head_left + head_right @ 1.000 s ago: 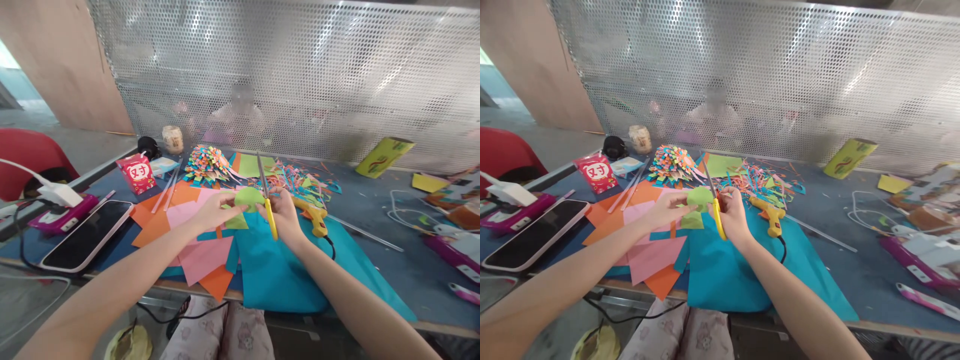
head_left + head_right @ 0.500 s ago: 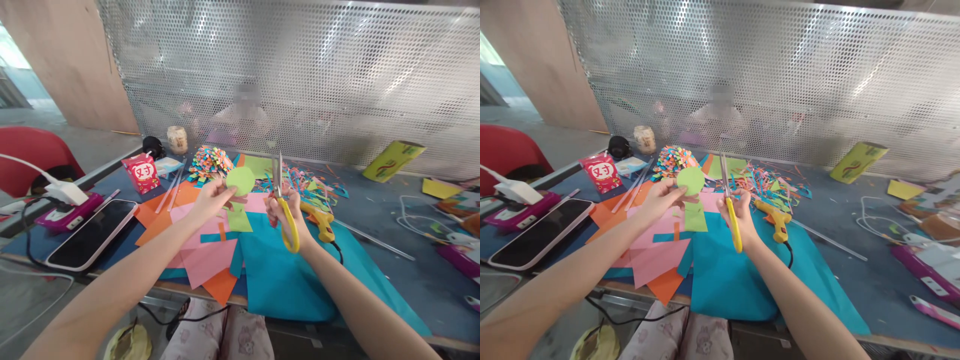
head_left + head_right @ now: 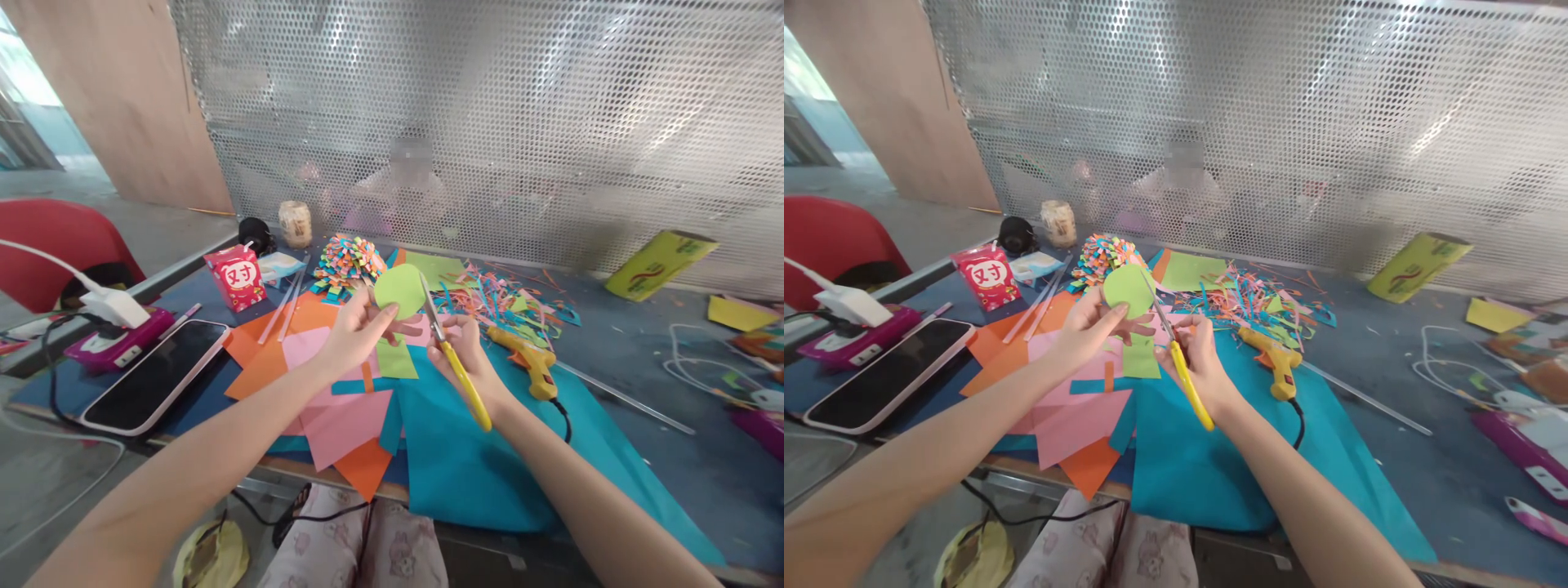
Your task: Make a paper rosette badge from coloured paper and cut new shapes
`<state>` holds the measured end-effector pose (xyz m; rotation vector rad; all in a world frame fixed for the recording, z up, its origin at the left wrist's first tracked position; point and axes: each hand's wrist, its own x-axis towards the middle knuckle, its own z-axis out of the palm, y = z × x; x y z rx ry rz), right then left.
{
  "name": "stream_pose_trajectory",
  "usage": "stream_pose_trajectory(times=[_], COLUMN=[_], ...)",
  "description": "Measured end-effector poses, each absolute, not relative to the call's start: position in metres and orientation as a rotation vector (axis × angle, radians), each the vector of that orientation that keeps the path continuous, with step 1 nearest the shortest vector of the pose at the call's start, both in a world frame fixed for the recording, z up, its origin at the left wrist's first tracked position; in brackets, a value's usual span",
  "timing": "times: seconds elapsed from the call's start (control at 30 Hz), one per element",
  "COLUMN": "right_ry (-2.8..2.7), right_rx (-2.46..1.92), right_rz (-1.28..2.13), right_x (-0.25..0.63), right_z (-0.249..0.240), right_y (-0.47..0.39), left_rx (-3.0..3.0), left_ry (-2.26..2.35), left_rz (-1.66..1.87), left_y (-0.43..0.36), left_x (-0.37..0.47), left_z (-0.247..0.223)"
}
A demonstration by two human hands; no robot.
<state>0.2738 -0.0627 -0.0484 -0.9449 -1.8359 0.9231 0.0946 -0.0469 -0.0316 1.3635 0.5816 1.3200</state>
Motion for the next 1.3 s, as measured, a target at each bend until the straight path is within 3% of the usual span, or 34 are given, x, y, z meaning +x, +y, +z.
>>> stream_pose_trajectory(times=[1.3], right_ry=[-1.726], right_rx=[-1.121], right_rz=[0.872], right_x=[0.27], right_z=[-0.038], right_y=[-0.071], left_rx=[1.352], left_ry=[0.611], left_rz=[1.257], left_y=[-0.051], left_x=[0.09], left_z=[-0.024])
